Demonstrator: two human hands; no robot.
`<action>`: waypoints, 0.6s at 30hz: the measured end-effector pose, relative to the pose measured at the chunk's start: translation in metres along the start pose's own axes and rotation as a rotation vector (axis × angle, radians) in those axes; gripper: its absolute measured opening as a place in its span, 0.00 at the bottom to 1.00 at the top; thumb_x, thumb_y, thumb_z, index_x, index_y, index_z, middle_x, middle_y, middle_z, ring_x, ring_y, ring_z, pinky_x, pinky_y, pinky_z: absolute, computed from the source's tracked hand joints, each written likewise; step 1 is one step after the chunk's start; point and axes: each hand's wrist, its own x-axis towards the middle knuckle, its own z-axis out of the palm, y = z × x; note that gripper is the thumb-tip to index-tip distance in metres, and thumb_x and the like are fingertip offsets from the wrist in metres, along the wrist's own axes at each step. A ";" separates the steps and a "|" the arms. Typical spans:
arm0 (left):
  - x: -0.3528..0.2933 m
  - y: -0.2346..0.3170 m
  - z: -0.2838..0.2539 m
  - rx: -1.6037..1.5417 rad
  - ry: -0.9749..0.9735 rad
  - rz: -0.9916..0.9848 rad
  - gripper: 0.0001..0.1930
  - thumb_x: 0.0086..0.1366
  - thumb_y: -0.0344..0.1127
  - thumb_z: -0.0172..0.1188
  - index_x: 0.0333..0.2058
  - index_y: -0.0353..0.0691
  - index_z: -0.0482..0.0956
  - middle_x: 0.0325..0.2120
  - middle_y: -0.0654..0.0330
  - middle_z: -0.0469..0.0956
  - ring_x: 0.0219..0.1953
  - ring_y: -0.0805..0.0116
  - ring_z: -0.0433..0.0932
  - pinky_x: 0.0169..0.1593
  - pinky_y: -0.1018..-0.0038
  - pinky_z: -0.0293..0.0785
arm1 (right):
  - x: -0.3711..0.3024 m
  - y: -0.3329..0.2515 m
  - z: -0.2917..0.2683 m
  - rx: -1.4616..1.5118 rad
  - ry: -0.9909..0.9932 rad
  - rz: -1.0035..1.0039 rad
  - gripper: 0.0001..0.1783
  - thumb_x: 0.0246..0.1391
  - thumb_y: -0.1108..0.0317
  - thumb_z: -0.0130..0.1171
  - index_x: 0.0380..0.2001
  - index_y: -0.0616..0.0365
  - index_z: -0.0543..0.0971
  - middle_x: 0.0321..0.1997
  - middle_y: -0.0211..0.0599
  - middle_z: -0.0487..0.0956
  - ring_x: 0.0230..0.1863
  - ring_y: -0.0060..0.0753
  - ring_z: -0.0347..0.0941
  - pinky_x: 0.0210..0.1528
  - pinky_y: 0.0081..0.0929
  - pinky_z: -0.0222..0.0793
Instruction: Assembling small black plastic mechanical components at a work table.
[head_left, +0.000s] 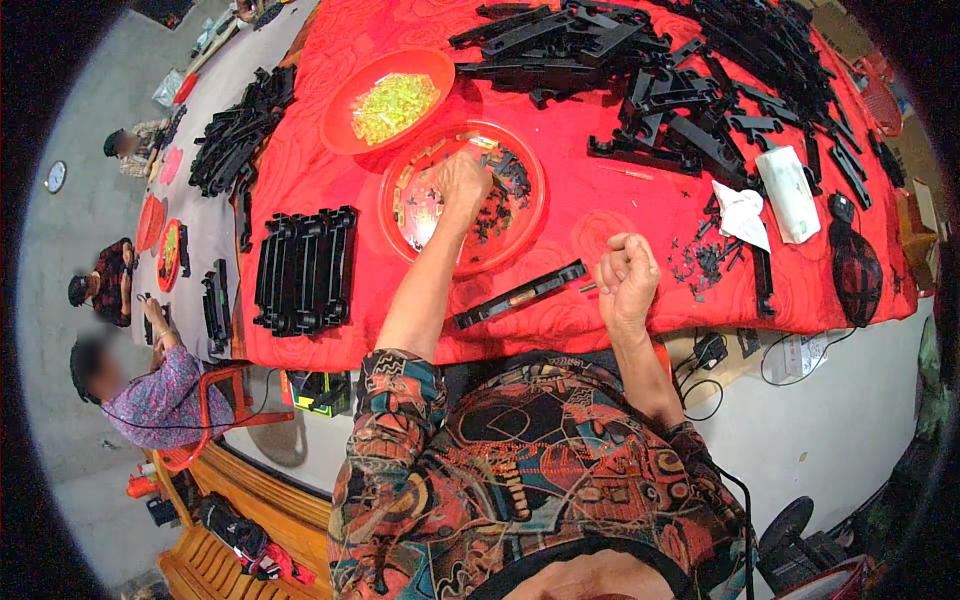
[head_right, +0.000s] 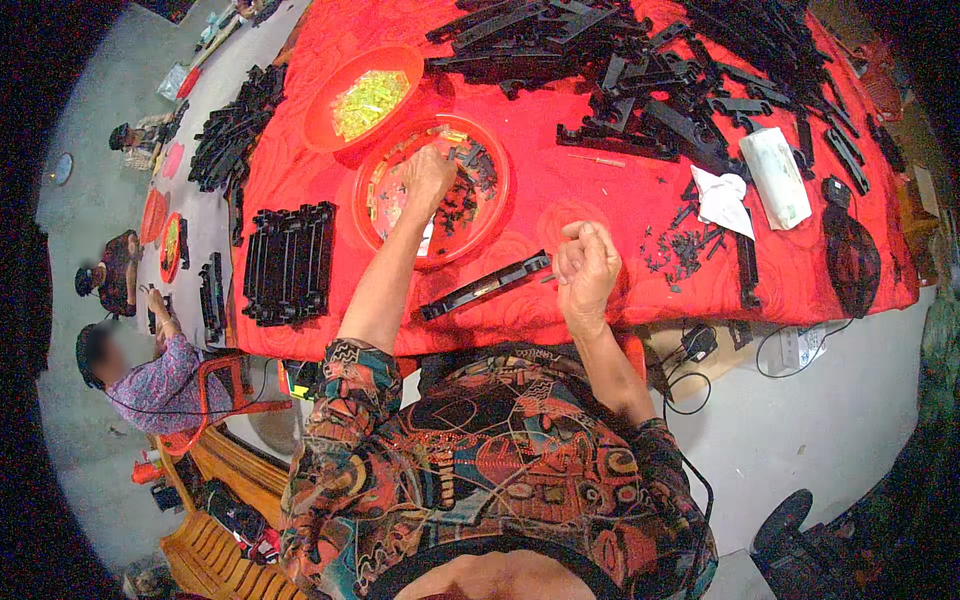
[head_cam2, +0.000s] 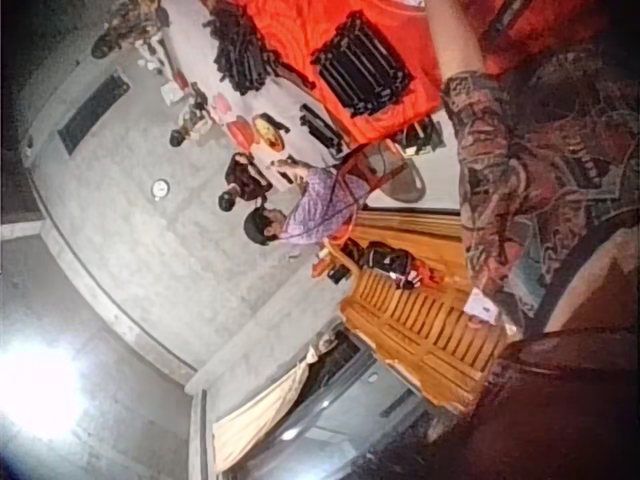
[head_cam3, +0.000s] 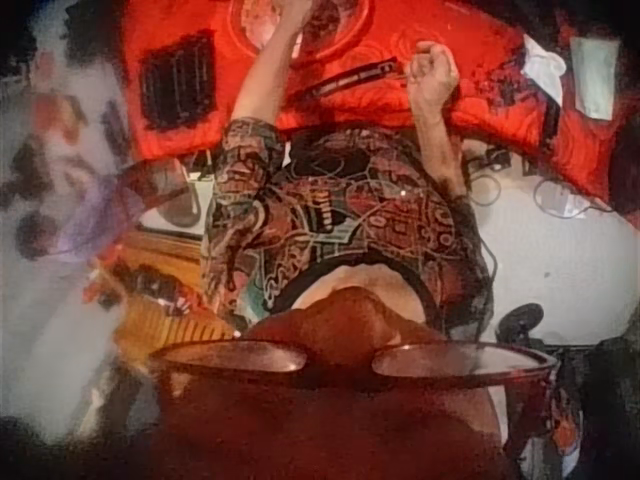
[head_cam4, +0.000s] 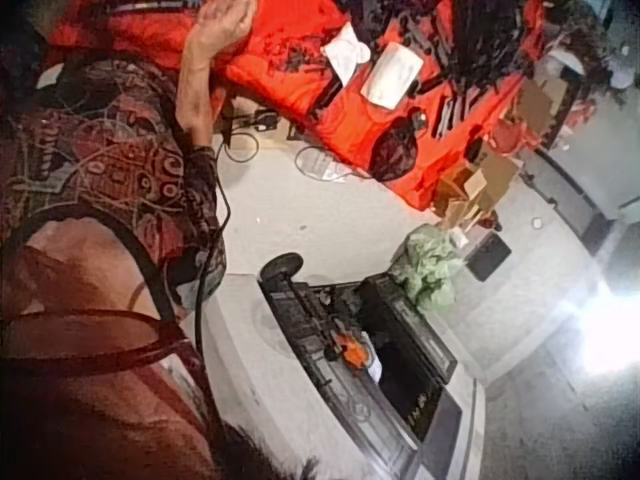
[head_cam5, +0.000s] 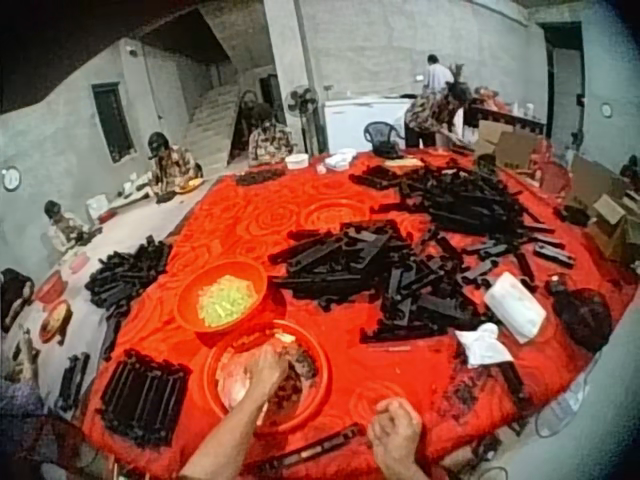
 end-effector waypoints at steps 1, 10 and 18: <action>-0.001 0.002 -0.003 -0.002 0.015 -0.025 0.11 0.48 0.32 0.55 0.24 0.29 0.79 0.26 0.38 0.77 0.31 0.42 0.77 0.36 0.56 0.74 | -0.001 0.001 0.002 -0.006 -0.006 0.006 0.13 0.59 0.64 0.44 0.28 0.62 0.70 0.10 0.21 0.52 0.07 0.14 0.45 0.09 0.17 0.43; -0.015 -0.011 -0.009 -0.095 0.123 0.118 0.08 0.49 0.31 0.53 0.23 0.29 0.74 0.23 0.39 0.76 0.27 0.45 0.77 0.31 0.56 0.72 | -0.003 -0.003 0.002 -0.079 -0.070 -0.006 0.09 0.58 0.68 0.46 0.30 0.63 0.71 0.11 0.19 0.54 0.09 0.12 0.46 0.10 0.14 0.44; -0.129 0.016 -0.063 -1.389 -0.639 0.013 0.07 0.57 0.32 0.60 0.29 0.36 0.73 0.21 0.63 0.75 0.21 0.77 0.72 0.25 0.82 0.69 | -0.011 -0.005 0.022 -0.588 -0.389 0.028 0.10 0.51 0.75 0.54 0.39 0.59 0.74 0.24 0.19 0.68 0.22 0.05 0.57 0.22 0.07 0.52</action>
